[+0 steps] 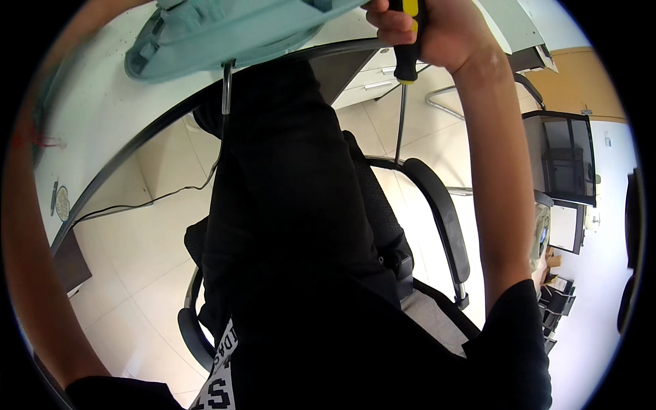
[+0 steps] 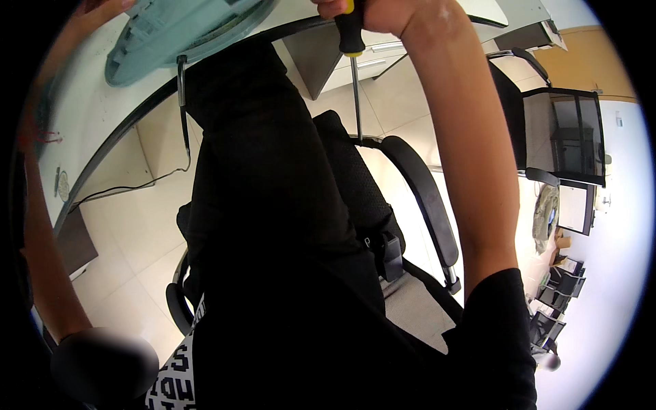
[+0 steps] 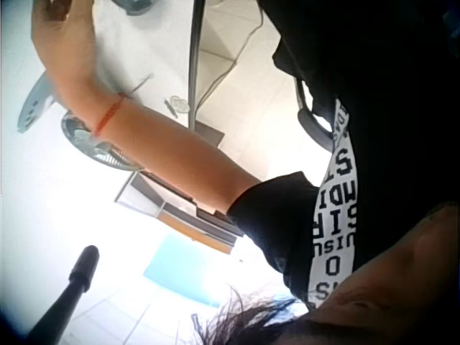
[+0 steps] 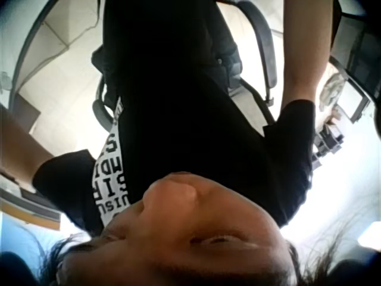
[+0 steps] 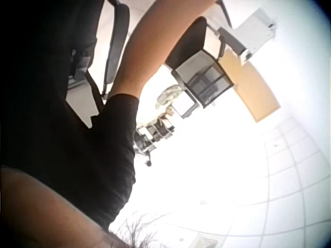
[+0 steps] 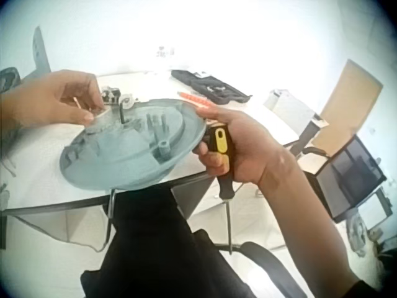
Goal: The person uses a screwdriver to remove and reinsert a small cylindrical component into the base of a disassembled fan. They repeatedly adjust the component and wires while holding the fan base, then place the base back on the table.
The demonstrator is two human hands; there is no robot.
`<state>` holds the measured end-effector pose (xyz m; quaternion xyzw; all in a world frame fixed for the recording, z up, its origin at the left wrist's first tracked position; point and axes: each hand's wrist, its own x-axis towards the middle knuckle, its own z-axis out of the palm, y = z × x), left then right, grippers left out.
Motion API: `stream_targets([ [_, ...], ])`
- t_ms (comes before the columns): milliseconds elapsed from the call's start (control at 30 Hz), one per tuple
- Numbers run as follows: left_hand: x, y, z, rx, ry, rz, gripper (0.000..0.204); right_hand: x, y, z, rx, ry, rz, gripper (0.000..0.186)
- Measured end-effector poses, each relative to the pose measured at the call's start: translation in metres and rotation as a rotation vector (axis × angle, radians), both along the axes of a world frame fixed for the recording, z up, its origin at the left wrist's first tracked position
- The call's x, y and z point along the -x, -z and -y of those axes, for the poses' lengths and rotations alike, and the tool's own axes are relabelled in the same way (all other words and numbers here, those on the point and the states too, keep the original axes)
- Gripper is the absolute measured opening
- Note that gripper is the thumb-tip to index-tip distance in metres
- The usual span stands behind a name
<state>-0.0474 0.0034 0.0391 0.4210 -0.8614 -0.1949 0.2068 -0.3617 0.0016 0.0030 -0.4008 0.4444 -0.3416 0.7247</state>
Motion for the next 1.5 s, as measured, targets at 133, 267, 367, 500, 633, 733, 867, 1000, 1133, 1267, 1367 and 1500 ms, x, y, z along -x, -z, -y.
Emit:
stream_targets([
  [133,-0.001,0.008,0.002,0.036,0.029,0.017,0.055,0.004,0.006,-0.008,-0.012,0.014,-0.045,0.046],
  [267,0.004,0.021,0.005,0.098,0.118,0.038,0.070,0.009,0.008,-0.035,0.079,0.084,-0.023,0.039],
  [367,-0.010,0.021,-0.014,0.207,0.167,0.101,0.081,0.014,0.030,-0.042,0.507,-0.080,-0.216,0.046],
  [500,-0.014,0.034,-0.023,0.366,0.249,0.161,0.096,0.004,0.026,-0.054,0.362,-0.030,-0.178,0.047],
  [633,-0.002,0.051,-0.034,0.462,0.120,0.197,0.107,-0.004,0.031,-0.053,0.438,-0.014,-0.179,0.046],
  [733,0.008,0.059,-0.042,0.494,0.017,0.194,0.087,-0.013,0.014,-0.049,0.205,0.027,0.021,0.039],
  [867,0.005,0.062,-0.024,0.527,-0.050,0.067,0.050,-0.012,0.014,-0.048,0.223,-0.025,0.307,0.038],
  [1000,0.006,0.049,-0.017,0.468,-0.102,0.121,0.044,-0.018,-0.001,-0.063,0.414,-0.034,-0.103,0.042],
  [1133,0.004,0.032,-0.006,0.323,-0.062,0.020,0.046,-0.022,-0.005,-0.074,0.506,-0.157,-0.846,0.042],
  [1267,0.007,0.008,-0.015,0.178,-0.219,0.049,0.051,-0.036,0.018,-0.072,0.400,-0.078,-0.958,0.055],
  [1367,0.008,0.008,-0.007,0.265,-0.111,0.107,0.050,-0.051,0.026,-0.074,0.403,0.075,-0.974,0.055],
  [1500,0.000,0.003,-0.003,0.248,-0.061,0.122,0.048,-0.073,0.024,-0.071,0.418,0.243,-1.122,0.028],
])
